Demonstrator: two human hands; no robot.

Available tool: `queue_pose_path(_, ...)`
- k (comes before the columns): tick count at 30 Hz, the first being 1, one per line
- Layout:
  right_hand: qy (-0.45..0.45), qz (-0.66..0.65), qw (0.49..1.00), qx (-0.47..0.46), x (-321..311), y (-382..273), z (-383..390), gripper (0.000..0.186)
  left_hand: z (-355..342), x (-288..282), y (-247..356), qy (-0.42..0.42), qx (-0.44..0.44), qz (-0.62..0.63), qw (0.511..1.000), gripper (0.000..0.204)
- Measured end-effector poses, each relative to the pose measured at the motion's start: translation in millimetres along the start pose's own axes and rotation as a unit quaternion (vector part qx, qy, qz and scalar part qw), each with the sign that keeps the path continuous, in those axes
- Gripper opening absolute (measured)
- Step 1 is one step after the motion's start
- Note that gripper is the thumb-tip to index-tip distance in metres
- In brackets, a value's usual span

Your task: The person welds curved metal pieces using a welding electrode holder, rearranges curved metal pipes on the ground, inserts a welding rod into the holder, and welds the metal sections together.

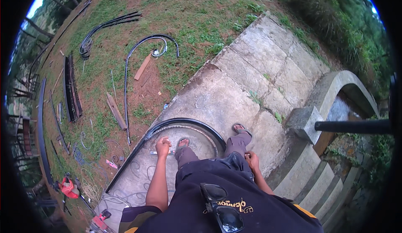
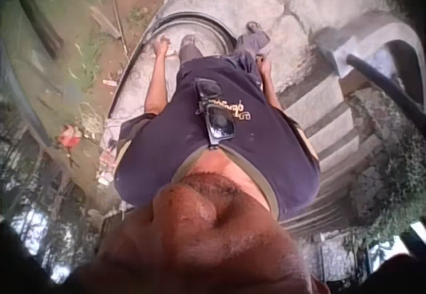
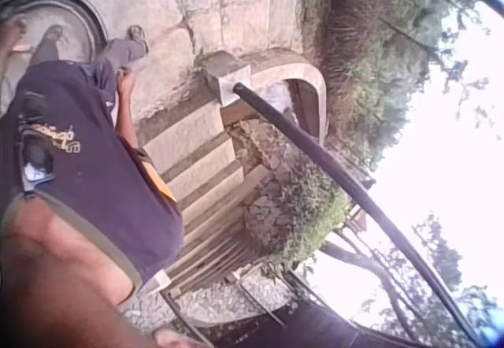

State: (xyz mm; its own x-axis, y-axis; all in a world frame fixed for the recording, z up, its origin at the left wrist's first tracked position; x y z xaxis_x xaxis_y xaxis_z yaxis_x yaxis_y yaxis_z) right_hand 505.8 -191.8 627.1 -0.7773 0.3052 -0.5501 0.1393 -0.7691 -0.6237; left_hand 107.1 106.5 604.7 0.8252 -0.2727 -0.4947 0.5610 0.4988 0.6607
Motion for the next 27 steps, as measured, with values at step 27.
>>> queue_pose_path(27, -0.545, 0.178, 0.769, -0.283, -71, -119, -275, 0.021, 428, 515, 6, 0.388, -0.432, 0.399, 0.709, 0.02)
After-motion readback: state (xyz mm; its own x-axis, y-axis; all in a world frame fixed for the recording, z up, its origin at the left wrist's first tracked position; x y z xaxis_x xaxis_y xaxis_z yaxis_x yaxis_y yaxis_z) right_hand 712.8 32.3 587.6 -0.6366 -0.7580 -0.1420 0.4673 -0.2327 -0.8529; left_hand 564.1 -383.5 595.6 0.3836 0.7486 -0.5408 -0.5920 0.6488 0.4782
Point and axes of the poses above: each hand's wrist, its own z-axis away from the middle knuckle, its own x-axis out of the palm, y = z × x, the point moved 1 cm from there along -z, towards the middle knuckle, and after that the axes turned 9 degrees about -z, right-handed, at the moved point
